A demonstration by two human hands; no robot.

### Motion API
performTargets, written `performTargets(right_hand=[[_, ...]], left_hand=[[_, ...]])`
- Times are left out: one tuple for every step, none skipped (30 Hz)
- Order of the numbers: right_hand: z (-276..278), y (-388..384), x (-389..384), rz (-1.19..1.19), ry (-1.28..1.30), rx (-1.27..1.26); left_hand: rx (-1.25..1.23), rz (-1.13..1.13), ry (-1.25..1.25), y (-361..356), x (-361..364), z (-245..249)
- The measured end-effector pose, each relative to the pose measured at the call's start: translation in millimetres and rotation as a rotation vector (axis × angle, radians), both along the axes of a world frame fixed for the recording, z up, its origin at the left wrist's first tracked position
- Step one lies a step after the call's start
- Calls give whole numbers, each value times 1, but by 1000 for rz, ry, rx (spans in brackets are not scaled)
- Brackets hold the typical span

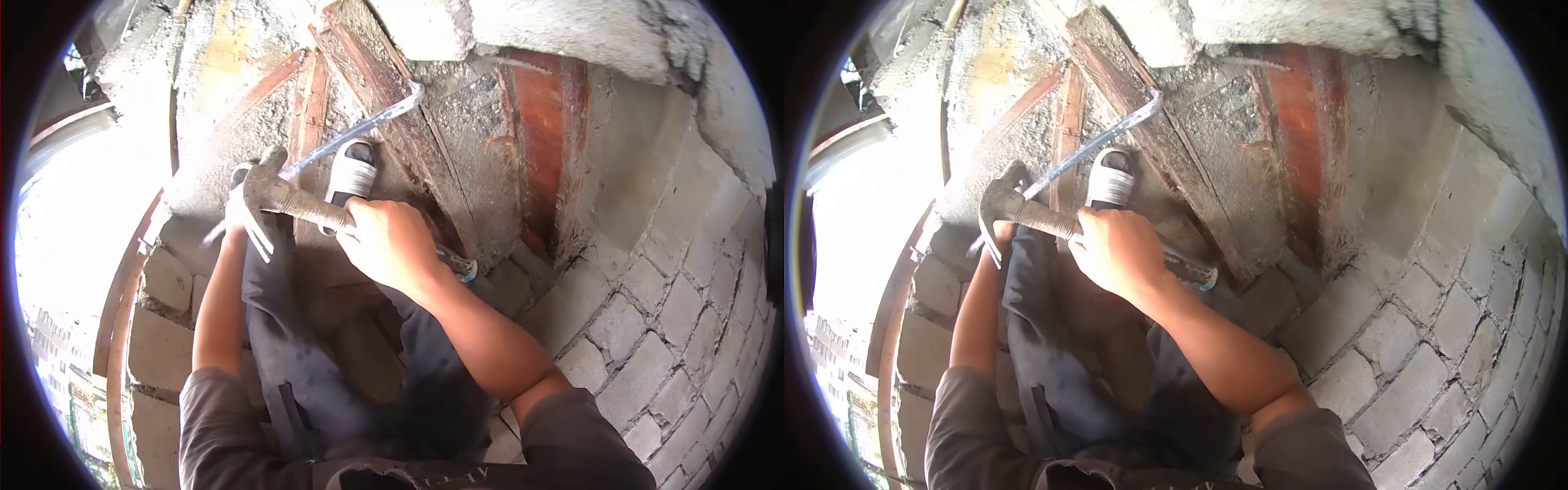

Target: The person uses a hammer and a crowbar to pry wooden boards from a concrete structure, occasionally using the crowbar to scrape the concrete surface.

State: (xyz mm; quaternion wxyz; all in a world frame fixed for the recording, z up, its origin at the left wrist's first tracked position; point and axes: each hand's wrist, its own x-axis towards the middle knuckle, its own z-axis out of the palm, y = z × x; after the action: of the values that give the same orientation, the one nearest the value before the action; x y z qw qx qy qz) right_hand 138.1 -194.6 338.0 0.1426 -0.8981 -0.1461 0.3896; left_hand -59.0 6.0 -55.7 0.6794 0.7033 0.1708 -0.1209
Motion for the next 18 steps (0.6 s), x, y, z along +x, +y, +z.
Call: performTargets(right_hand=[[1, 5, 2, 4, -7, 12], [3, 11, 1, -28, 8, 19], [5, 17, 0, -61, 27, 24], [8, 24, 2, -62, 27, 34], [11, 31, 3, -74, 26, 72], [14, 37, 3, -89, 27, 107], [17, 44, 5, -85, 47, 109], [20, 51, 6, -84, 45, 119], [22, 57, 6, -108, 33, 149], [25, 60, 6, -132, 21, 178], [28, 62, 7, -146, 14, 197], [28, 64, 6, -147, 13, 205], [25, 65, 5, -144, 2, 196], [23, 66, 4, -144, -7, 186], [23, 67, 5, -148, -5, 190], [24, 66, 7, -156, -14, 191], [25, 66, 8, -165, -24, 190], [25, 66, 8, -171, -20, 187]], left_hand=[[126, -46, -57, 4, 10, 45], [250, -96, -109, 4, 11, 100], [353, -211, 117, 3, 21, 157], [456, -323, 345, -1, 26, 199], [541, -340, 377, -8, 21, 218], [625, -359, 408, -16, 17, 234], [634, -411, 489, -20, 26, 263], [657, -390, 483, -25, 26, 278], [665, -402, 520, -30, 30, 294], [671, -414, 556, -31, 34, 307], [660, -446, 562, -27, 38, 315], [706, -387, 558, -38, 32, 320], [684, -392, 586, -42, 38, 333], [661, -400, 616, -44, 45, 346], [636, -430, 660, -47, 52, 358], [658, -379, 606, -54, 48, 361], [640, -379, 607, -58, 47, 365], [619, -382, 609, -62, 48, 373]])
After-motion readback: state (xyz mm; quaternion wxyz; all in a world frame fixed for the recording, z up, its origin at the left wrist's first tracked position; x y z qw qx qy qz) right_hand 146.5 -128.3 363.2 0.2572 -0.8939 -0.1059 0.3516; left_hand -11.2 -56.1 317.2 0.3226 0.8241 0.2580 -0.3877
